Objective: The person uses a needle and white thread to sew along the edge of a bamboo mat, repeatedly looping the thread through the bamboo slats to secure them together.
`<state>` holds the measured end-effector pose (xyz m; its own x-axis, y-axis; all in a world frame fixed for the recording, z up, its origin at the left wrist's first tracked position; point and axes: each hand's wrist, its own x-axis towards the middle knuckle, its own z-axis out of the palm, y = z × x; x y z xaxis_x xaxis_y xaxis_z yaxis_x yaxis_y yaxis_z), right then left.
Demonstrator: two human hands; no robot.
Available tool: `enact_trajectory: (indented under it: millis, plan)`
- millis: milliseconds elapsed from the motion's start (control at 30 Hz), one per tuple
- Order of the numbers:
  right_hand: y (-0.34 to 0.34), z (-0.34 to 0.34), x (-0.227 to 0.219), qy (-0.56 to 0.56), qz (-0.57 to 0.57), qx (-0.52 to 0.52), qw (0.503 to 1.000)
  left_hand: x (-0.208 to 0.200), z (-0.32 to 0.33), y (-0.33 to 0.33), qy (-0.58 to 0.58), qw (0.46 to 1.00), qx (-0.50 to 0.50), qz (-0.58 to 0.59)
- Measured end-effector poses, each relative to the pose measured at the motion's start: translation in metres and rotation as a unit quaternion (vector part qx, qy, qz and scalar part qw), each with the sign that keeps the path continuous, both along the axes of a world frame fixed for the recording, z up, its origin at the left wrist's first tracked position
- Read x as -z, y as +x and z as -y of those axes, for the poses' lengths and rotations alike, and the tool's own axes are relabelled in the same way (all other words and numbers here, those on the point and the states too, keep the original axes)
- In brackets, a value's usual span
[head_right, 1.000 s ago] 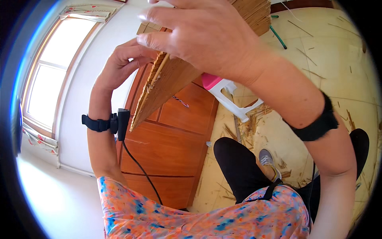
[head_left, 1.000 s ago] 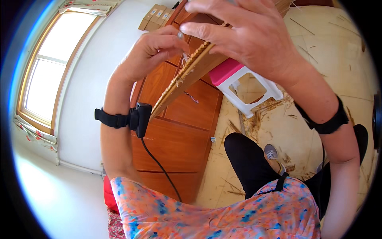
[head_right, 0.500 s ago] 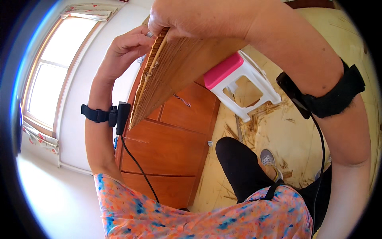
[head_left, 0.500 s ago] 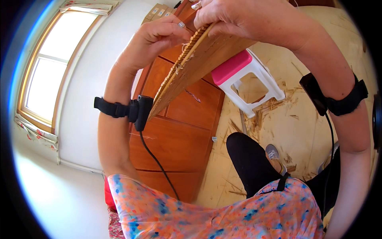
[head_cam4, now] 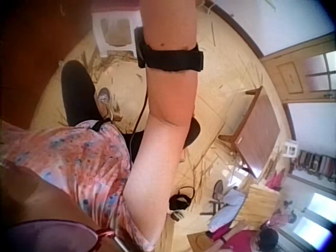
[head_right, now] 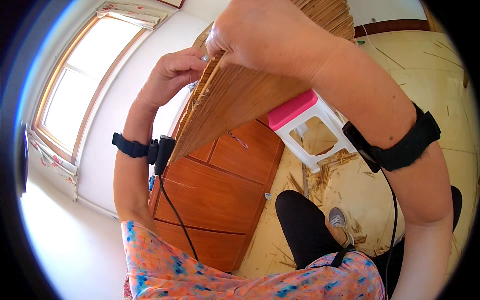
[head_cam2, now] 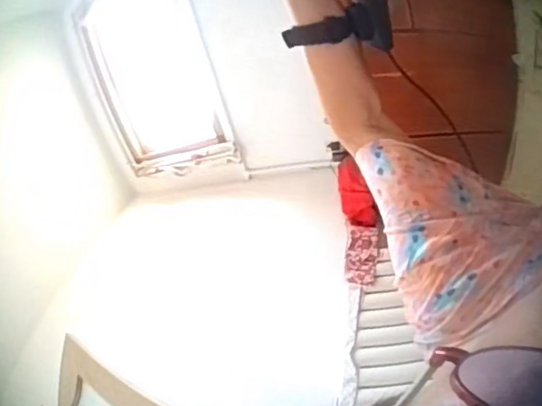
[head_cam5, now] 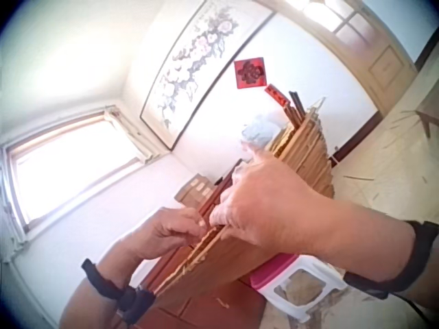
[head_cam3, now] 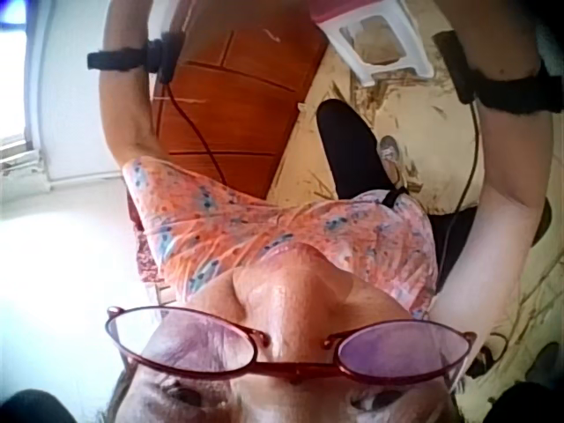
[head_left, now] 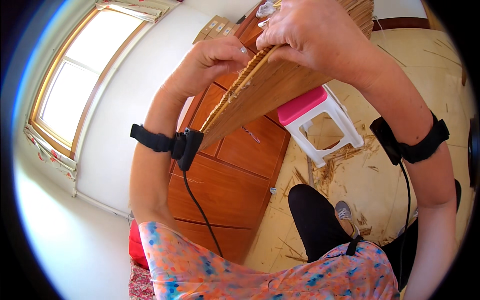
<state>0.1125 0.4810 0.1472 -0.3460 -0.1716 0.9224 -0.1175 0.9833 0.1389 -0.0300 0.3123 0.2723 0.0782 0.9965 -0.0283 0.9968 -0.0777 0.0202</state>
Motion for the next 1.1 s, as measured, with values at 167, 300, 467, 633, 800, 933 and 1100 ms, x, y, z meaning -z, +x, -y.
enact_trajectory:
  millis: [167,300,467,633,800,933,1100]
  plan:
    - [0.004,0.006,0.000,0.005,-0.016,0.022,1.000,0.004,0.003,0.003,-0.005,1.000,0.009,-0.007]
    - [0.007,0.007,0.002,0.037,-0.026,0.023,0.999,0.005,0.006,0.014,0.004,0.999,0.007,-0.050]
    - [0.018,0.020,0.018,0.047,-0.029,-0.018,0.998,0.010,0.019,0.016,0.016,0.993,0.043,-0.112]
    - [0.048,0.049,0.064,0.049,-0.007,-0.057,0.997,0.052,0.046,0.046,-0.046,0.986,0.087,-0.135]
    - [0.089,0.077,0.117,0.011,0.039,-0.122,0.992,0.109,0.067,0.079,-0.063,0.983,0.127,-0.113]
    - [0.102,0.098,0.152,0.002,0.106,-0.101,0.989,0.168,0.090,0.076,-0.031,0.990,0.122,-0.057]
    - [0.111,0.103,0.158,0.018,0.134,-0.070,0.988,0.179,0.098,0.088,-0.024,0.993,0.075,-0.091]
